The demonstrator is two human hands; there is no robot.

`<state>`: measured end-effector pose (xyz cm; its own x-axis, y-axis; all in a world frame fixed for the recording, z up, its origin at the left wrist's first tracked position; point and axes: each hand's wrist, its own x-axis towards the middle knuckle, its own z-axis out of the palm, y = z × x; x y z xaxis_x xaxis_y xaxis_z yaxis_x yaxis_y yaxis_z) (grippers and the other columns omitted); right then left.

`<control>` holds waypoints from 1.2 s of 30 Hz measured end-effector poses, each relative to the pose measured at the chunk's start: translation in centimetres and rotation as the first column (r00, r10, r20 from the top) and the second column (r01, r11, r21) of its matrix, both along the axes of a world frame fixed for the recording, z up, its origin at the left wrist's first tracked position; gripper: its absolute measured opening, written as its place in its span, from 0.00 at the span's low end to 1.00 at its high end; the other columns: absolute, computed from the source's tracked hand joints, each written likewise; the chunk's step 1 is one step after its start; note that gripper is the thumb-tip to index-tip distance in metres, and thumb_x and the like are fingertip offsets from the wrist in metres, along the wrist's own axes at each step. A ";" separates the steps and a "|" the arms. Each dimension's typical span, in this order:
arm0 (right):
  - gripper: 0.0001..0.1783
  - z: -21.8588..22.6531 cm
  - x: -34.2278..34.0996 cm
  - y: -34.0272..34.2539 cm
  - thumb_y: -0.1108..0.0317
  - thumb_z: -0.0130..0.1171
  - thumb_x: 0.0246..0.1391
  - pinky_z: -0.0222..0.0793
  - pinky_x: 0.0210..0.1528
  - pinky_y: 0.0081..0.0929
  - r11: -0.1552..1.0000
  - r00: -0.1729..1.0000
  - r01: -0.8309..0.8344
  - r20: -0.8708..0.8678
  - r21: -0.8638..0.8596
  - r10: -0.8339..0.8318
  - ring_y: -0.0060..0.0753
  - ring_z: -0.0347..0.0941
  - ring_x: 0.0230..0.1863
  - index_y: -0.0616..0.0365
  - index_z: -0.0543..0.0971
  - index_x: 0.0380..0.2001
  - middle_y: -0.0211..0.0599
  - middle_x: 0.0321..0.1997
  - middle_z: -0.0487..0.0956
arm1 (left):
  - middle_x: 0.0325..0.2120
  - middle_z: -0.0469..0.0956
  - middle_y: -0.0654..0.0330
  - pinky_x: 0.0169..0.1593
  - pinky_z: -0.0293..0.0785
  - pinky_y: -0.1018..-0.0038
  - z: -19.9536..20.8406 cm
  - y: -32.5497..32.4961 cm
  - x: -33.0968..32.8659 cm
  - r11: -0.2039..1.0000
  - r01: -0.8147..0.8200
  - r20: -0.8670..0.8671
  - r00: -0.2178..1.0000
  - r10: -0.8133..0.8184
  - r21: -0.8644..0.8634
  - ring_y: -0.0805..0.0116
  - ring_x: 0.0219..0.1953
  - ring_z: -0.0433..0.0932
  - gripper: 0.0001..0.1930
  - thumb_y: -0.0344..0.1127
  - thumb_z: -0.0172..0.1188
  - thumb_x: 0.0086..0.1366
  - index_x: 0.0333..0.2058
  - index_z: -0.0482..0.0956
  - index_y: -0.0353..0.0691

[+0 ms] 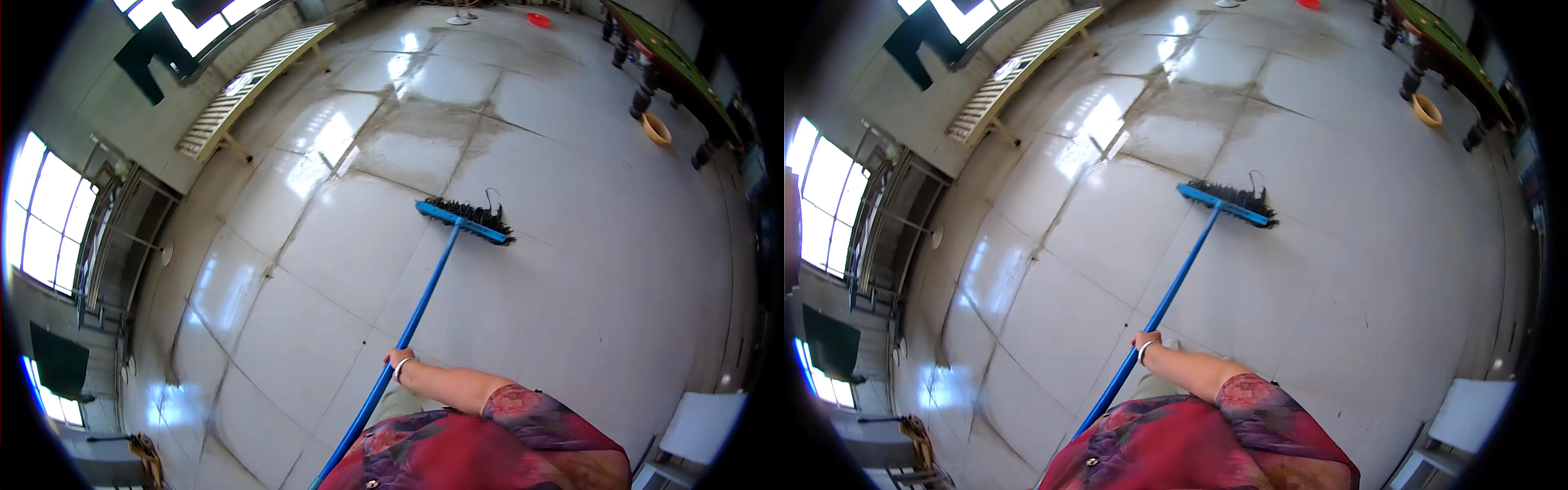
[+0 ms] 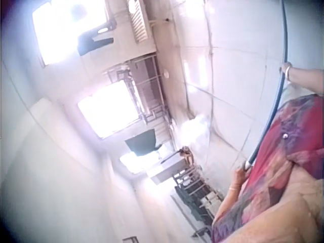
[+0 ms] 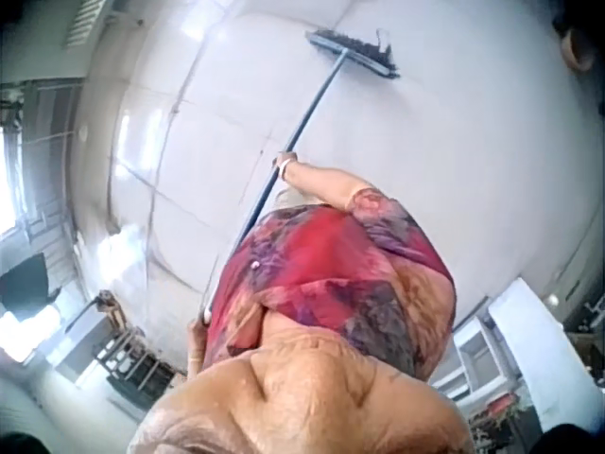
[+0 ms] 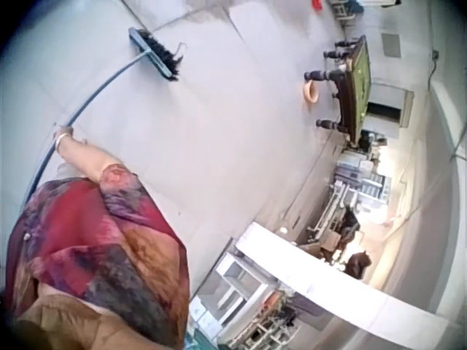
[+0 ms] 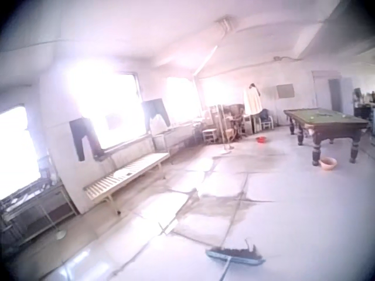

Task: The person sweeps the floor using a dust mop across the room around various furniture and equipment. The person moves a metal pole stand by hand and sweeps the floor with the dust mop.

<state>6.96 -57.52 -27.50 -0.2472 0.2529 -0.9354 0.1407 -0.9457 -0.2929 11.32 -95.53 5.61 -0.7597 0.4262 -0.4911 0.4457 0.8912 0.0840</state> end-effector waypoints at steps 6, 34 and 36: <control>0.03 -2.8 -2.5 -1.8 0.77 0.46 0.34 0.64 0.15 0.33 0.990 0.989 -0.126 0.073 -0.065 0.131 0.37 0.66 0.14 0.67 0.67 0.17 0.46 0.13 0.68 | 0.17 0.71 0.50 0.22 0.65 0.67 1.1 2.8 3.9 0.919 -0.385 0.142 0.918 0.371 0.086 0.57 0.19 0.70 0.21 0.44 0.54 0.46 0.39 0.68 0.44; 0.02 -6.1 -13.2 34.3 0.74 0.43 0.40 0.62 0.18 0.35 0.970 0.977 0.213 0.022 -0.121 -0.212 0.35 0.62 0.15 0.59 0.62 0.21 0.40 0.14 0.63 | 0.10 0.67 0.58 0.16 0.64 0.70 -2.6 43.4 -22.1 0.958 0.252 -0.064 0.967 -0.245 0.140 0.62 0.13 0.68 0.16 0.41 0.59 0.42 0.31 0.72 0.43; 0.03 -6.5 -11.7 37.8 0.77 0.40 0.37 0.62 0.19 0.36 0.969 0.981 0.193 0.054 -0.154 -0.187 0.36 0.61 0.15 0.60 0.61 0.20 0.42 0.14 0.63 | 0.09 0.66 0.57 0.15 0.63 0.70 -3.2 46.1 -20.6 0.952 0.269 -0.115 0.960 -0.254 0.145 0.61 0.11 0.67 0.14 0.42 0.58 0.44 0.31 0.72 0.45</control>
<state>-4.73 -19.68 -33.99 -0.1718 0.1399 -0.9751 -0.0376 -0.9901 -0.1354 -9.28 -49.47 2.43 -0.6503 0.6824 -0.3338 0.6743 0.7209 0.1602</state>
